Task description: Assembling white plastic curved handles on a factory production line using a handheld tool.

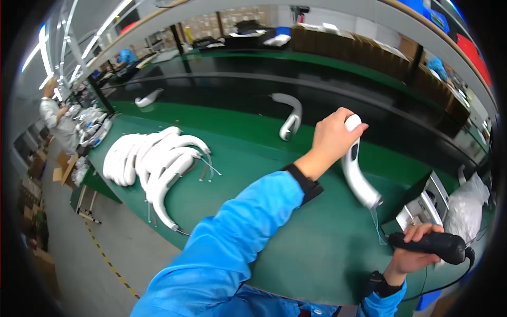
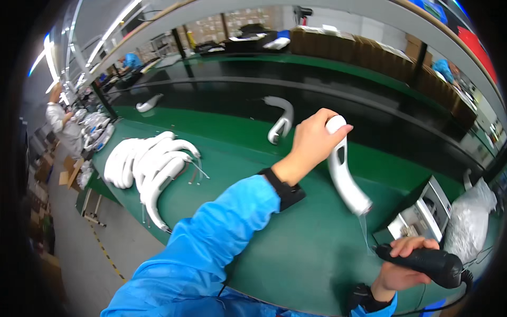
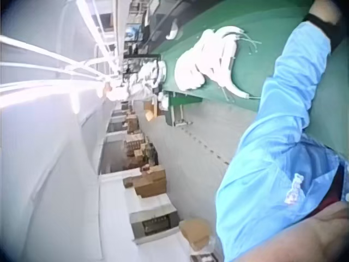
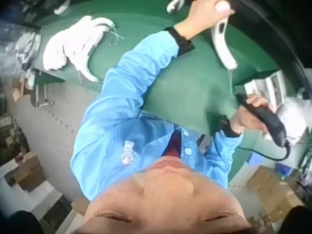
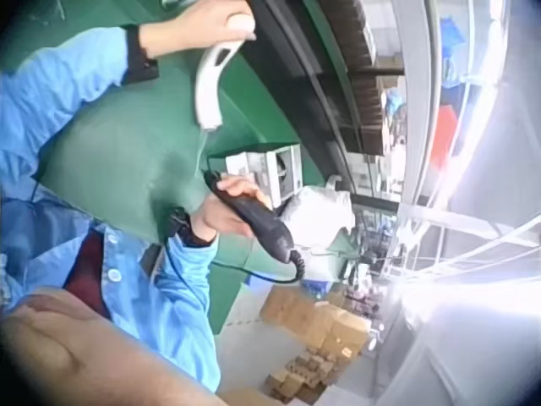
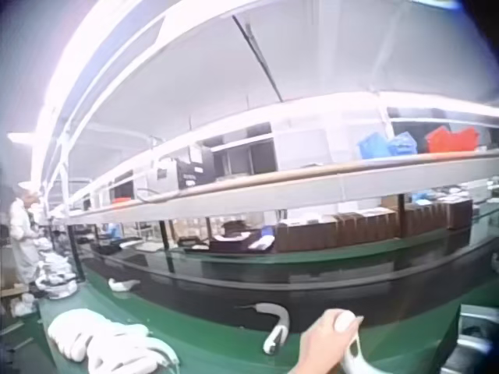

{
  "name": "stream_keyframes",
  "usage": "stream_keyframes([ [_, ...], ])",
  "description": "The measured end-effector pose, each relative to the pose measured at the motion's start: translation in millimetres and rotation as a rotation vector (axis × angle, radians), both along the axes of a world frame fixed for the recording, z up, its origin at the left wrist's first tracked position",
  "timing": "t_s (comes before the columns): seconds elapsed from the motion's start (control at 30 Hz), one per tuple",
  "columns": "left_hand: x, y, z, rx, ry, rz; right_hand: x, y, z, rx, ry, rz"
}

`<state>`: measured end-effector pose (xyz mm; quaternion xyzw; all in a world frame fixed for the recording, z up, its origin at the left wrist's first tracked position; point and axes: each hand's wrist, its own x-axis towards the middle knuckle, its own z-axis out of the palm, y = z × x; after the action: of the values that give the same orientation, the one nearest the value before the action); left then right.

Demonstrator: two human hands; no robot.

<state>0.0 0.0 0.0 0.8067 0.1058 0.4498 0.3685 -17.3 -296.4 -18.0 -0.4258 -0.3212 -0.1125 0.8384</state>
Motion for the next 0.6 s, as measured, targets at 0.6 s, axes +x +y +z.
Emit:
stream_keyframes([
  [0.6,5.0,97.4,-75.2,0.075,0.798,0.544,6.9,11.5,-17.7,-0.152,0.022,0.161],
])
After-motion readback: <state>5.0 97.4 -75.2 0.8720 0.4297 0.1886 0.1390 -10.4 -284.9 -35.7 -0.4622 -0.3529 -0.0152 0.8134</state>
